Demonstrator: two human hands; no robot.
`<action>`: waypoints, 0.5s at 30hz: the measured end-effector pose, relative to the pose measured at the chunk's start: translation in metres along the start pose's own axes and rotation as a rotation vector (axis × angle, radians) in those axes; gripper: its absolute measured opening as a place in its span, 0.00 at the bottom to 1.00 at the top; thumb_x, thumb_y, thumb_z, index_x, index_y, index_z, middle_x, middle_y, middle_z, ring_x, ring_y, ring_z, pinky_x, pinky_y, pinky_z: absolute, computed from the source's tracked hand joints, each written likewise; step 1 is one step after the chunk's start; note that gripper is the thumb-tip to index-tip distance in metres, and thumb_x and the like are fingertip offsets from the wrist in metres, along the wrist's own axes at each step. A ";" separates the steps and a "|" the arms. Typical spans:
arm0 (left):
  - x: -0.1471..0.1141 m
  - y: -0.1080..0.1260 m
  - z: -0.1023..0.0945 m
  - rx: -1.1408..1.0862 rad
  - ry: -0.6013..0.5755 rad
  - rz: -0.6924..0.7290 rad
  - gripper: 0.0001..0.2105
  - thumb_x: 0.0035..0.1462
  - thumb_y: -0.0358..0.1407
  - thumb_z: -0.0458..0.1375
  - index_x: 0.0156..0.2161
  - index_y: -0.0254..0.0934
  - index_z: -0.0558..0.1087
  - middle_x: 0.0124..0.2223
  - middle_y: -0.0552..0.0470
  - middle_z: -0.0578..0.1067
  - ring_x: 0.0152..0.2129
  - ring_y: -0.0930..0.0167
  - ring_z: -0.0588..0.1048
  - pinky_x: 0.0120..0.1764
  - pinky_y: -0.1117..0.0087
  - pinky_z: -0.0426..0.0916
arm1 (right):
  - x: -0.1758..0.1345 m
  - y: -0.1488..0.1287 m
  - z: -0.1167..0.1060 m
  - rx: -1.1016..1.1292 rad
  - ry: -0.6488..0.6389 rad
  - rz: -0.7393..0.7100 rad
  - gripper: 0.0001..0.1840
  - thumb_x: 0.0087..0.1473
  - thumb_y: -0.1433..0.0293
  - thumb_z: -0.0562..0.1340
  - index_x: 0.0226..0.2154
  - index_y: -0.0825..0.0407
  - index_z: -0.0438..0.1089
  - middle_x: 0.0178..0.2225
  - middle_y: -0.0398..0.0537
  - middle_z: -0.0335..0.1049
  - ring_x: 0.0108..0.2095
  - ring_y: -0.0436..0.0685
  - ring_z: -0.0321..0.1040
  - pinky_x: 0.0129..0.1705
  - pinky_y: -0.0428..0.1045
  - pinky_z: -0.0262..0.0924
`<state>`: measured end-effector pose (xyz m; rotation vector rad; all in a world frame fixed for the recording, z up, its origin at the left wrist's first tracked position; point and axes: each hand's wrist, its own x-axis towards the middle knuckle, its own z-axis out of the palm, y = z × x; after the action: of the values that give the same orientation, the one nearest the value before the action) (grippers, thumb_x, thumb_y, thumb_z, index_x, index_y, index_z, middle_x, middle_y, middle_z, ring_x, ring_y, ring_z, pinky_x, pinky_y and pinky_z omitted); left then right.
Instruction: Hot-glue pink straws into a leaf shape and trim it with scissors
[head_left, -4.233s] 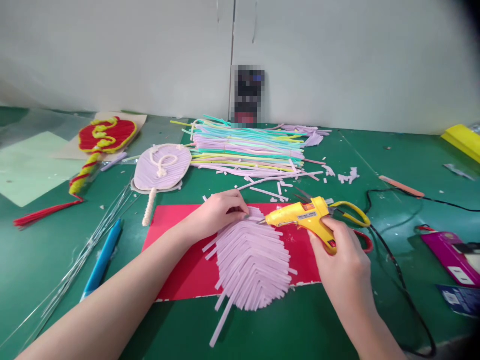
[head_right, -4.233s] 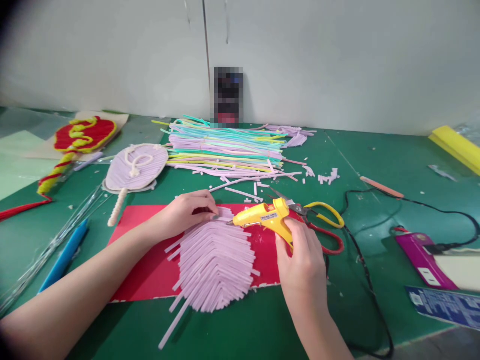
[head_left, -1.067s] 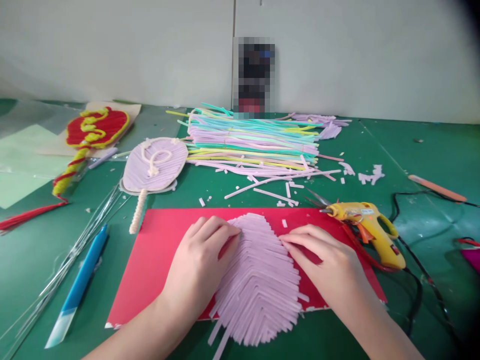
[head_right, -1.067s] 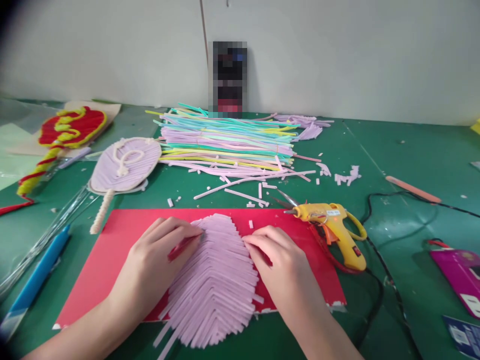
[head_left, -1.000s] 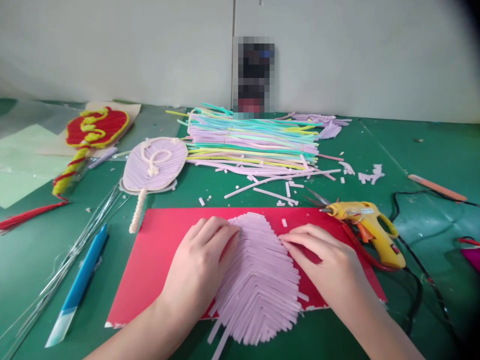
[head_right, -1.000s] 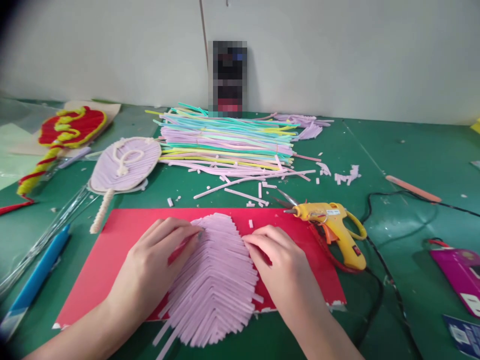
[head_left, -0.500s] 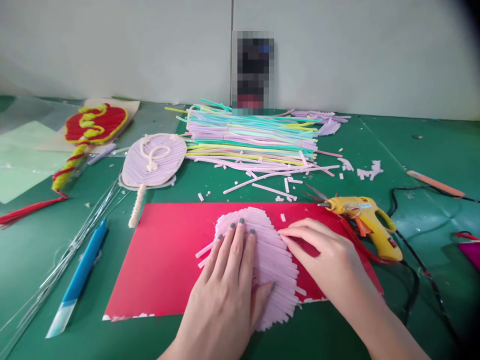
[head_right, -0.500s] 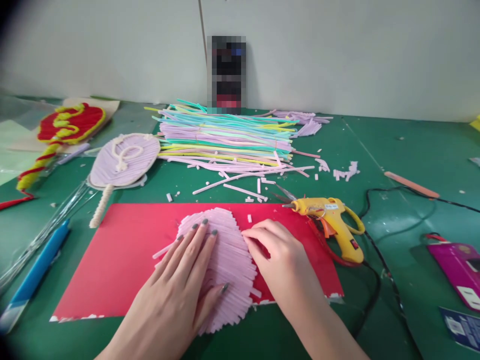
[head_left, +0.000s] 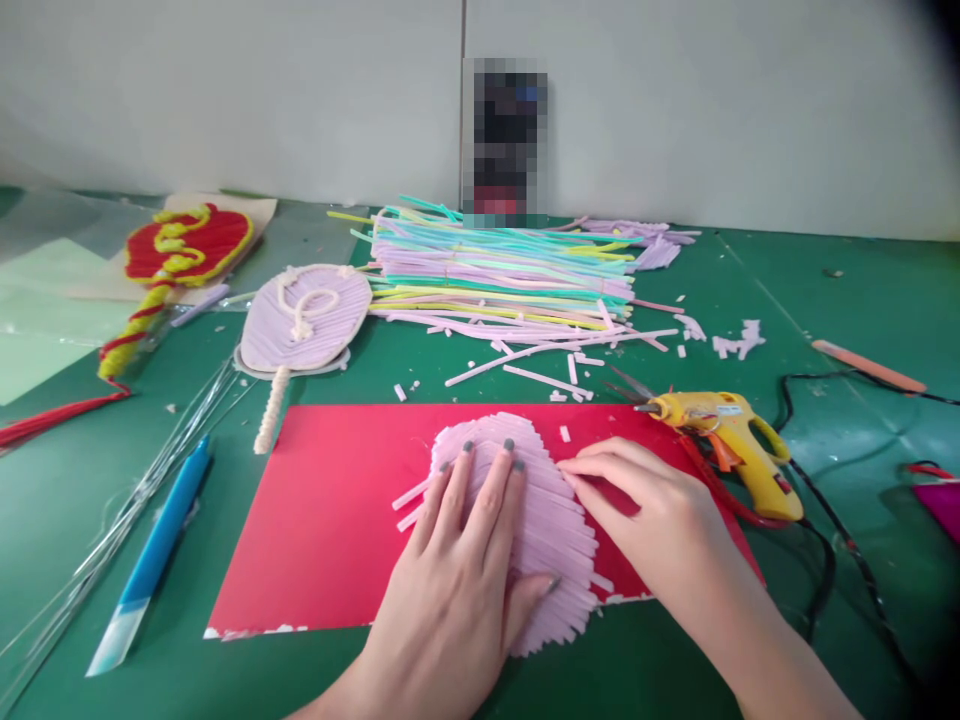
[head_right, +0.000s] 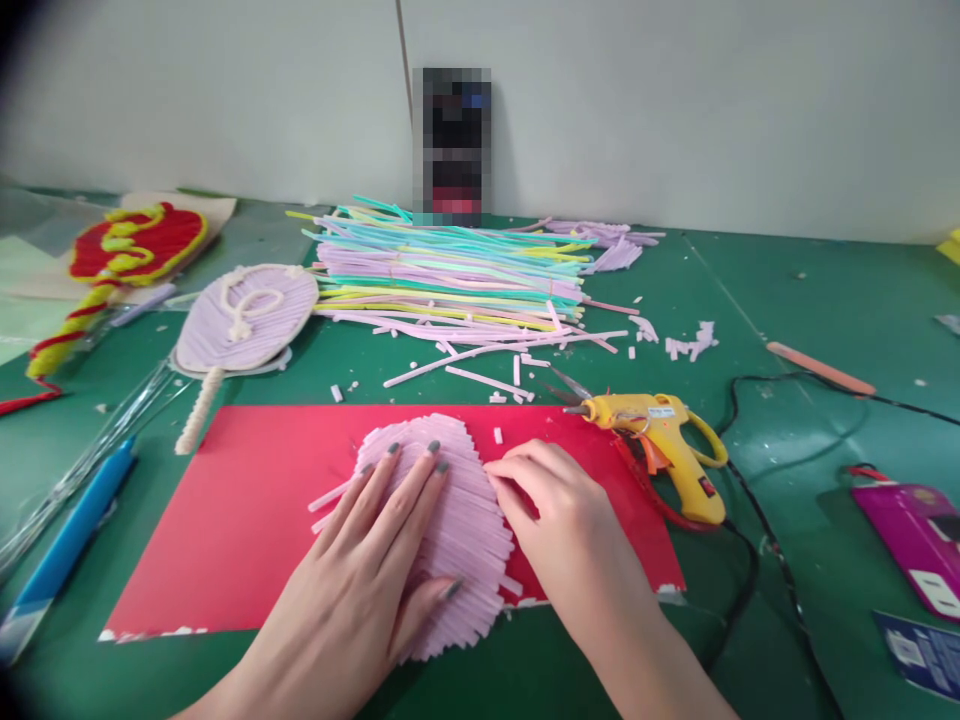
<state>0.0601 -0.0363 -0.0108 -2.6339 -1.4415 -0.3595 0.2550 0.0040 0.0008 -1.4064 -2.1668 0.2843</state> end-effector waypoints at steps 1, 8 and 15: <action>0.000 0.000 0.000 -0.003 -0.004 0.009 0.31 0.63 0.52 0.45 0.60 0.26 0.63 0.63 0.42 0.64 0.57 0.50 0.64 0.52 0.51 0.68 | 0.000 0.000 0.000 -0.002 -0.002 0.003 0.06 0.56 0.76 0.61 0.34 0.52 0.73 0.34 0.46 0.74 0.34 0.52 0.72 0.38 0.45 0.67; 0.001 -0.003 -0.002 -0.015 -0.019 0.035 0.33 0.63 0.54 0.44 0.60 0.27 0.64 0.62 0.43 0.65 0.57 0.52 0.64 0.54 0.52 0.65 | 0.000 -0.003 -0.005 -0.010 0.005 0.054 0.07 0.58 0.71 0.60 0.38 0.51 0.74 0.37 0.46 0.74 0.37 0.53 0.73 0.41 0.47 0.67; 0.000 -0.003 -0.002 -0.033 -0.028 0.033 0.32 0.63 0.54 0.44 0.59 0.28 0.65 0.63 0.43 0.65 0.57 0.53 0.64 0.55 0.53 0.63 | 0.003 -0.016 -0.010 0.028 -0.051 -0.013 0.12 0.61 0.70 0.56 0.42 0.51 0.74 0.38 0.49 0.73 0.40 0.53 0.72 0.42 0.47 0.67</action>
<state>0.0572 -0.0347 -0.0086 -2.6957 -1.4105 -0.3476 0.2466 -0.0015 0.0172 -1.3826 -2.2035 0.3475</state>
